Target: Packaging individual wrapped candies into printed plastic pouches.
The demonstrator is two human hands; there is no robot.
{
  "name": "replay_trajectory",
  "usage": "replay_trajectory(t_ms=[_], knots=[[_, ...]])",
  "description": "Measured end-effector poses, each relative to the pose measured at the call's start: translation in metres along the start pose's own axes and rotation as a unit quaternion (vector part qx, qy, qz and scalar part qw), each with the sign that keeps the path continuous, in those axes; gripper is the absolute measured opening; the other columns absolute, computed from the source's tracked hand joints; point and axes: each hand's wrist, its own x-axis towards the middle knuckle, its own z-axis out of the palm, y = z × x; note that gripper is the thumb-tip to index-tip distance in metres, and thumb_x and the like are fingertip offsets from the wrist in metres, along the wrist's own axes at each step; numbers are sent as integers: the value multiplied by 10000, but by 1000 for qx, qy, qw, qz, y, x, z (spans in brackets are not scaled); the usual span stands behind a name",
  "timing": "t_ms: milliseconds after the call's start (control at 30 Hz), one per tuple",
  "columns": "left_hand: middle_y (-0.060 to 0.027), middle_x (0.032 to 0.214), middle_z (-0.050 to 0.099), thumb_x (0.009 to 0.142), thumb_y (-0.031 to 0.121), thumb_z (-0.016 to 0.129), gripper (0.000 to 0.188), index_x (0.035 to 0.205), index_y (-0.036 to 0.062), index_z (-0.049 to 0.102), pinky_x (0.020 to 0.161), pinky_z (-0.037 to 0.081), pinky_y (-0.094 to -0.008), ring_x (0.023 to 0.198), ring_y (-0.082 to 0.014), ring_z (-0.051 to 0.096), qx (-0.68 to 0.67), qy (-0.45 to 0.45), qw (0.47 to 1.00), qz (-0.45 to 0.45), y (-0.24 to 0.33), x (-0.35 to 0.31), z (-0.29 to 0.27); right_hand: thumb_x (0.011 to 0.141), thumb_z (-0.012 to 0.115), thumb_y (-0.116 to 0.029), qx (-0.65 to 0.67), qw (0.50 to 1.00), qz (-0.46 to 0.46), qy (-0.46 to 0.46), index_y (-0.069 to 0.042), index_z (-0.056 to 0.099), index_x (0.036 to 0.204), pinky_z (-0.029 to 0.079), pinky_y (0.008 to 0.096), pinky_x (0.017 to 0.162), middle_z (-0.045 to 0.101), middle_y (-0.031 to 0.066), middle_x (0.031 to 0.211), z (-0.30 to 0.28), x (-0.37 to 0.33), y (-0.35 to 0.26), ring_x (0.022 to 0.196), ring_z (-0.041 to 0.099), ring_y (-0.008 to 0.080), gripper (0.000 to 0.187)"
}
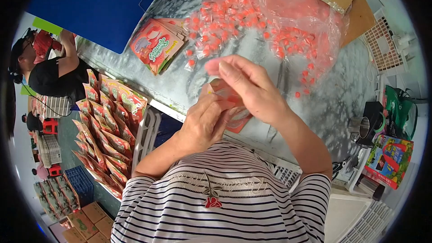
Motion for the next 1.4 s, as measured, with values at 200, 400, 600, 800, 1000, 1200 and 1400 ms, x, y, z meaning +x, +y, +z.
replay_trajectory(t_ms=[200,400,600,800,1000,1200,1400], knots=[[-141,881,590,758,-114,659,228,955,-27,584,626,491,-343,756,-281,595,-14,29,999,-36,-5,-11,-8,957,536,-141,-230,973,3,-26,46,557,1136,431,375,1008,598,123,1137,-4,-23,-27,1107,576,204,260],[-171,1095,574,780,70,700,311,1064,-19,610,923,439,-457,993,-355,573,-69,-25,997,-32,-1,-16,-26,739,665,-4,-547,796,-201,-160,1,530,781,468,460,922,530,134,817,-4,-36,-1,789,568,336,141],[-198,1187,571,823,254,707,642,1364,18,456,944,436,-408,1069,-348,555,-226,-117,951,-174,-44,-14,-35,755,667,-15,-517,808,-206,-194,13,561,802,480,456,892,562,142,864,-8,-46,-1,835,584,331,119],[-199,1241,589,955,283,559,442,1262,-34,554,956,453,-364,1135,-291,576,-314,-218,897,-222,-45,-10,-15,785,703,-130,-538,827,-69,-148,31,571,862,479,434,811,577,147,887,-1,-55,-21,883,574,356,222],[-212,1044,648,1014,241,446,345,1047,-59,613,754,541,-299,933,-228,660,-265,-104,949,-132,-9,-17,6,834,676,-246,-502,726,192,-428,20,565,958,467,436,776,595,185,907,-15,-22,-27,893,584,371,314],[-72,716,562,1020,230,447,323,1022,-50,609,580,458,-274,618,-118,526,-333,-83,898,-276,-3,-20,2,846,632,-158,-445,858,-86,-242,38,537,756,457,460,623,561,197,628,-14,-24,-20,601,574,396,236],[-44,793,636,1028,326,417,397,1093,14,653,640,473,-254,692,-78,544,-269,-55,886,-374,-14,-28,-9,825,683,-95,-592,797,-39,-117,16,565,1000,506,398,753,622,183,981,-12,-21,3,812,632,346,238]])
